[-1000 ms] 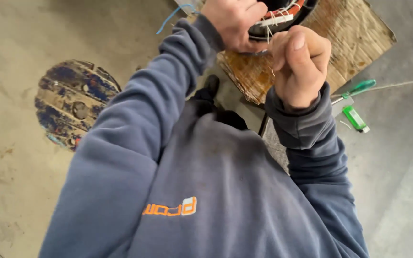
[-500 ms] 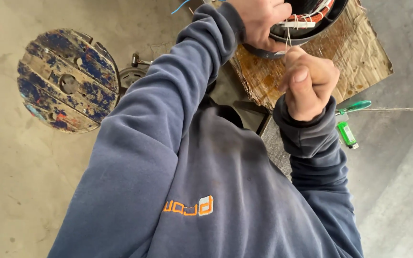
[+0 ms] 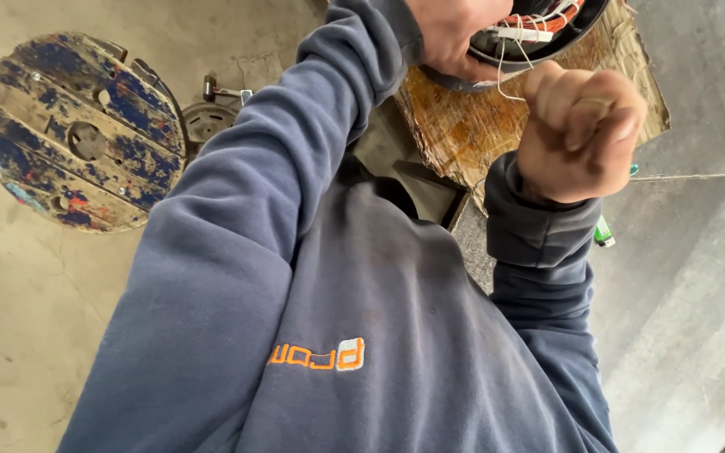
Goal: Lacing and tying copper windings in an electric motor stator using string to secure them.
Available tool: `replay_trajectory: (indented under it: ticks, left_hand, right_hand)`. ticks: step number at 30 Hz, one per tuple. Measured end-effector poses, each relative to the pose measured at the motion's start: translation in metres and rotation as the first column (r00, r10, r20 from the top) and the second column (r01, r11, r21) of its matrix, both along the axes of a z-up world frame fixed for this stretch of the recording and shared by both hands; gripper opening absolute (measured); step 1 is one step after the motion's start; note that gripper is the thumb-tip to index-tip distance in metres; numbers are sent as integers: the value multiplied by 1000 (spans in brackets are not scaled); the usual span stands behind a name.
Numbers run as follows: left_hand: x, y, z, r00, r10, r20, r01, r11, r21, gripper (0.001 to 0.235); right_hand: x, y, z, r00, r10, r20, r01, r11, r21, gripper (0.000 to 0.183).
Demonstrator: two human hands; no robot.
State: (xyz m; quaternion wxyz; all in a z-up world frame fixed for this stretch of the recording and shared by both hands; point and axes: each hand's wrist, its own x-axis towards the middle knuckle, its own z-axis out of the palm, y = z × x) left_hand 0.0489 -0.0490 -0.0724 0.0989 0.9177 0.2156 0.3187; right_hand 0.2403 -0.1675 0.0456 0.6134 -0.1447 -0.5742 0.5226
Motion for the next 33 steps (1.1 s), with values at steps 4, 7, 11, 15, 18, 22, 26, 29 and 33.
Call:
replay_trajectory:
  ticks: [4, 7, 11, 15, 18, 22, 26, 29, 33]
  left_hand:
    - [6, 1, -17, 996, -74, 48, 81, 983, -167, 57]
    - [0, -4, -1, 998, -36, 43, 44, 978, -203, 56]
    - [-11, -12, 21, 998, 11, 68, -5, 995, -96, 55]
    - [-17, -23, 50, 993, 98, 72, -104, 992, 77, 54]
    - [-21, -21, 60, 987, 135, 90, -152, 963, 221, 51]
    - [-22, -19, 56, 988, 121, 93, -142, 950, 279, 50]
    - [-23, -23, 56, 992, 114, 61, -125, 969, 213, 54]
    - [-21, -18, 61, 992, 97, 74, -115, 950, 289, 54]
    - [-23, -16, 60, 992, 125, 23, -125, 930, 345, 61]
  right_hand:
    - [12, 16, -8, 991, -1, -131, -2, 1000, -27, 45]
    - [16, 29, -4, 974, -19, -226, 2, 997, -76, 43]
    - [19, 63, 8, 965, 19, -261, -50, 992, -114, 47]
    - [-7, 77, 49, 682, -195, -705, -231, 857, -461, 56]
    - [3, 89, 33, 688, -185, -702, -250, 847, -469, 56]
    - [22, 77, 15, 974, 74, -216, -116, 974, -193, 53]
    - [18, 40, 20, 983, 44, -177, -80, 975, -205, 53]
    - [8, 21, 25, 992, -16, -128, 1, 993, -116, 52]
    - [-5, -3, 23, 994, -71, -80, 66, 996, -67, 53]
